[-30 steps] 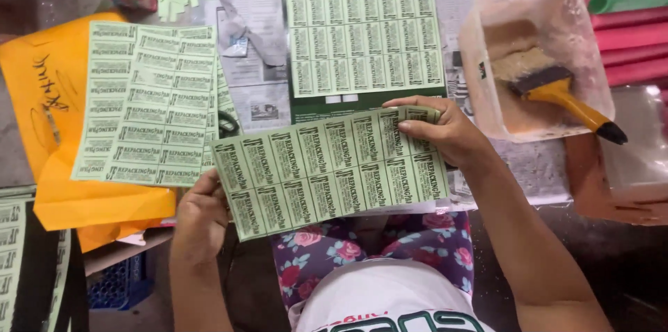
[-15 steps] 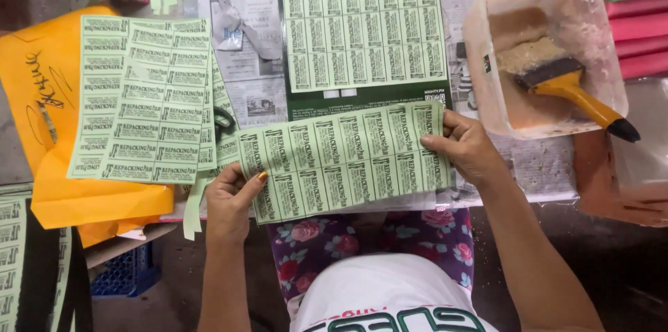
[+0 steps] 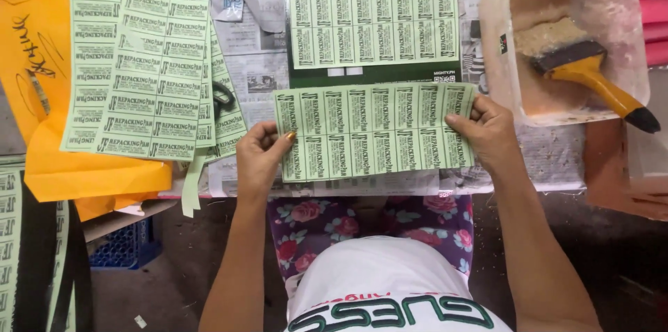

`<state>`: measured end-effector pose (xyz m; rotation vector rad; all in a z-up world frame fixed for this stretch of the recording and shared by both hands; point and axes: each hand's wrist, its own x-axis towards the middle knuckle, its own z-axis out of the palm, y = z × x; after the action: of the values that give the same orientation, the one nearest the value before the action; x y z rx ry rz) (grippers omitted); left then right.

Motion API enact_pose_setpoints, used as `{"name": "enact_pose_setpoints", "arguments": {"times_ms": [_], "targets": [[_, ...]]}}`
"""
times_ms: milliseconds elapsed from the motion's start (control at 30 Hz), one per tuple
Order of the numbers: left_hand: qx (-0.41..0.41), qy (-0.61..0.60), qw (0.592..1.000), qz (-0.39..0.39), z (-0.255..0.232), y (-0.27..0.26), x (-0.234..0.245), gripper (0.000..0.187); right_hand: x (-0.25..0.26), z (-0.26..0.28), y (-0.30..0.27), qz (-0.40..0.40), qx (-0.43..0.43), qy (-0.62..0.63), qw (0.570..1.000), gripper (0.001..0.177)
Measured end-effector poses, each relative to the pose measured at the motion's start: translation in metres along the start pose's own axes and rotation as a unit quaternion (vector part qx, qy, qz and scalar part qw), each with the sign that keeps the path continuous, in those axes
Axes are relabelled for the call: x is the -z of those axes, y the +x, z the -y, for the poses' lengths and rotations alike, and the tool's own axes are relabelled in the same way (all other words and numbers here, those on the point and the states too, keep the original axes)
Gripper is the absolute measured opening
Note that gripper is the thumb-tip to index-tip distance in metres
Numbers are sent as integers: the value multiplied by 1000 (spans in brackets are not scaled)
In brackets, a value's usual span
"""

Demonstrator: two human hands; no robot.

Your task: Applying glue to a large poster board and sticking sheets of labels onto it in an organized manner.

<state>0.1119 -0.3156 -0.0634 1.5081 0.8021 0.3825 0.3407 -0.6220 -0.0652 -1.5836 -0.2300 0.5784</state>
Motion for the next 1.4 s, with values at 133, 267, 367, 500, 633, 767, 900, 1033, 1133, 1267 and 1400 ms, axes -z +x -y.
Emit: {"name": "enact_pose_setpoints", "arguments": {"times_ms": [133, 267, 367, 500, 633, 767, 900, 1033, 1133, 1267, 1400], "targets": [[6, 4, 1000, 2, 10, 11, -2, 20, -3, 5, -2, -7, 11, -13, 1000, 29], [-8, 4, 1000, 19, 17, 16, 0, 19, 7, -2, -4, -11, 26, -43, 999, 28], [22, 19, 999, 43, -21, 4, 14, 37, -2, 48, -22, -5, 6, -134, 991, 26], [-208, 262, 942, -21, -118, -37, 28, 101, -3, 100, -50, 128, 152, -156, 968, 37], [-338, 326, 878, 94, -193, -73, 5, 132, -47, 165, -67, 230, 314, -227, 893, 38], [-383, 304, 852, 189, -212, -87, 1, 28, -70, 189, -75, 203, 447, -163, 856, 45], [-344, 213, 864, -300, -102, -92, 54, 101, -60, 123, -47, 175, 353, 169, 903, 83], [-253, -87, 882, -388, -106, -77, 21, 50, -122, 67, -60, 207, 145, 130, 959, 97], [-357, 423, 747, -368, -80, -70, 12, 37, -151, 31, -72, 67, -321, 52, 943, 22], [68, -310, 863, -392, -91, -64, 4, 42, -122, 6, -61, -3, -119, 237, 964, 22], [-23, -208, 949, -234, -6, -48, 35, 29, -71, 12, -49, -41, -7, -23, 999, 26]]}}
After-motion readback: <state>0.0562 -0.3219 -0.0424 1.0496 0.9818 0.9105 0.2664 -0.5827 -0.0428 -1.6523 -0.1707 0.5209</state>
